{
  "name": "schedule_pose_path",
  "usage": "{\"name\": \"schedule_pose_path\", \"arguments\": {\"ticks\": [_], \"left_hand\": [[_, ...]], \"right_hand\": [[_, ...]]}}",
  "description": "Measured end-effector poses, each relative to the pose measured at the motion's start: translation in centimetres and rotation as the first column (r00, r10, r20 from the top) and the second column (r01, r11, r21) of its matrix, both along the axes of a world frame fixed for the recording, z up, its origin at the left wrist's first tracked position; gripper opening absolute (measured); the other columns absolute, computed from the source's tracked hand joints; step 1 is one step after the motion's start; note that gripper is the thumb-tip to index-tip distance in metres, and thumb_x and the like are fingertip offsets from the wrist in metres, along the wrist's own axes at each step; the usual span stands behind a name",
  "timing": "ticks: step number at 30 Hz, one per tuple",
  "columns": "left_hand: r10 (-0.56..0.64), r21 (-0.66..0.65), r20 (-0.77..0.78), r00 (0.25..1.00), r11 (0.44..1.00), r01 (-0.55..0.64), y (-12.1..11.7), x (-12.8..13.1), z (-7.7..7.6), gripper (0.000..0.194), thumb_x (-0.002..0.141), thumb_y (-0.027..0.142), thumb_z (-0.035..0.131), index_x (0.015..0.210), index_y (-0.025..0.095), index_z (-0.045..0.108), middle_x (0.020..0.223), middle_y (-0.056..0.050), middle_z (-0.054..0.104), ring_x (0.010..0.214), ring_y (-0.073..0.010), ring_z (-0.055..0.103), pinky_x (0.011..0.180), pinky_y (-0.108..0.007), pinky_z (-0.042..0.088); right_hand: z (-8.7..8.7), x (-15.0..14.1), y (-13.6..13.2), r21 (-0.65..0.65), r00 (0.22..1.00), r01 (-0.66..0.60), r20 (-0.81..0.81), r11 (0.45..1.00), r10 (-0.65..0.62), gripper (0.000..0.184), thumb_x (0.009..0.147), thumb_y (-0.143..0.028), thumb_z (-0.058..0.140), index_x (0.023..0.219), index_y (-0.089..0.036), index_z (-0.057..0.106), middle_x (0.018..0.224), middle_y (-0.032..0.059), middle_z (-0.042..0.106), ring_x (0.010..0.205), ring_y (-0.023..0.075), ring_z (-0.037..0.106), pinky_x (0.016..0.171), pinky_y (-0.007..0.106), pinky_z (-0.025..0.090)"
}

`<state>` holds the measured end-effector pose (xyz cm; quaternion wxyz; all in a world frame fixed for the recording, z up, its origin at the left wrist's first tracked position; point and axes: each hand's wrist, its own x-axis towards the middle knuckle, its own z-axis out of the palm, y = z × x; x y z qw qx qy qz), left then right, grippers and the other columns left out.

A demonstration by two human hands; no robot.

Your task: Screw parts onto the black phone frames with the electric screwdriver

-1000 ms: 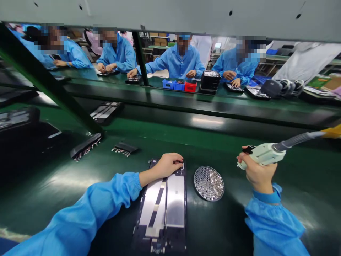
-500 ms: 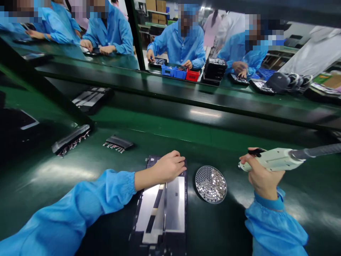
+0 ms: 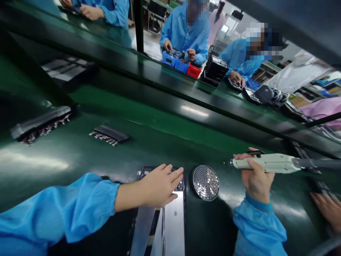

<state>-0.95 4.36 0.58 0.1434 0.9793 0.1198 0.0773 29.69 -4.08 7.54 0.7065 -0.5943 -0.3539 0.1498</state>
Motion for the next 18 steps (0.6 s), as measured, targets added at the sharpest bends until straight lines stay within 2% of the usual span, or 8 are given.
{"name": "schedule_pose_path", "arguments": {"ticks": [3, 5, 8, 10, 13, 18], "left_hand": [[0.035, -0.064, 0.062, 0.997, 0.997, -0.031, -1.8, -0.2, -0.4, 0.053, 0.092, 0.046, 0.061, 0.137, 0.017, 0.057, 0.151, -0.02, 0.048, 0.123, -0.0382, 0.06, 0.101, -0.05, 0.048], [0.037, -0.072, 0.091, 0.995, 0.997, -0.03, -2.2, 0.0, -0.6, 0.053, 0.093, 0.047, 0.061, 0.134, 0.014, 0.058, 0.145, -0.023, 0.053, 0.122, -0.0376, 0.06, 0.1, -0.049, 0.048], [0.007, -0.028, 0.122, 0.993, 1.0, -0.004, -2.1, 0.4, -0.9, 0.053, 0.094, 0.05, 0.06, 0.132, 0.011, 0.059, 0.129, -0.023, 0.063, 0.115, -0.036, 0.062, 0.096, -0.048, 0.049], [-0.01, 0.019, 0.121, 0.993, 1.0, 0.008, -1.9, 0.6, -0.9, 0.055, 0.094, 0.052, 0.06, 0.13, 0.01, 0.061, 0.125, -0.022, 0.065, 0.108, -0.0353, 0.064, 0.089, -0.046, 0.051], [-0.02, 0.065, 0.122, 0.992, 0.998, 0.012, -1.9, 0.6, -0.5, 0.057, 0.095, 0.053, 0.058, 0.13, 0.009, 0.062, 0.124, -0.022, 0.066, 0.101, -0.0342, 0.065, 0.082, -0.044, 0.052], [-0.019, 0.089, 0.152, 0.988, 0.996, 0.006, -2.0, 0.5, -0.1, 0.05, 0.1, 0.045, 0.05, 0.128, 0.006, 0.063, 0.12, -0.023, 0.067, 0.103, -0.0341, 0.065, 0.081, -0.043, 0.05]], "right_hand": [[1.4, -3.2, 0.3, 0.084, 0.999, -0.038, 0.035, 0.996, 0.035, 0.03, 0.07, -0.023, 0.065, 0.1, -0.019, 0.062, 0.06, -0.004, 0.058, 0.059, 0.0161, 0.056, 0.073, 0.04, 0.051], [2.2, -6.1, 0.5, 0.096, 0.994, -0.103, 0.053, 0.99, 0.099, 0.029, 0.072, -0.019, 0.063, 0.101, -0.022, 0.062, 0.056, -0.0059, 0.053, 0.054, 0.0144, 0.052, 0.069, 0.038, 0.05], [2.3, -10.3, 0.7, 0.092, 0.962, -0.26, 0.113, 0.961, 0.25, 0.025, 0.08, -0.014, 0.06, 0.103, -0.023, 0.063, 0.055, -0.006, 0.052, 0.049, 0.0135, 0.05, 0.061, 0.035, 0.048], [1.8, -12.2, 0.6, 0.037, 0.926, -0.367, 0.112, 0.929, 0.361, 0.022, 0.084, -0.013, 0.059, 0.103, -0.023, 0.065, 0.057, -0.0048, 0.053, 0.05, 0.0134, 0.051, 0.059, 0.035, 0.047], [1.0, -13.5, 0.3, -0.047, 0.899, -0.43, 0.062, 0.901, 0.433, 0.022, 0.088, -0.012, 0.059, 0.106, -0.024, 0.065, 0.061, -0.0039, 0.054, 0.052, 0.0131, 0.052, 0.058, 0.034, 0.046], [0.5, -13.9, 0.3, -0.071, 0.884, -0.461, 0.043, 0.884, 0.465, 0.026, 0.087, -0.008, 0.058, 0.107, -0.022, 0.065, 0.062, -0.003, 0.054, 0.057, 0.015, 0.055, 0.061, 0.036, 0.048]]}}
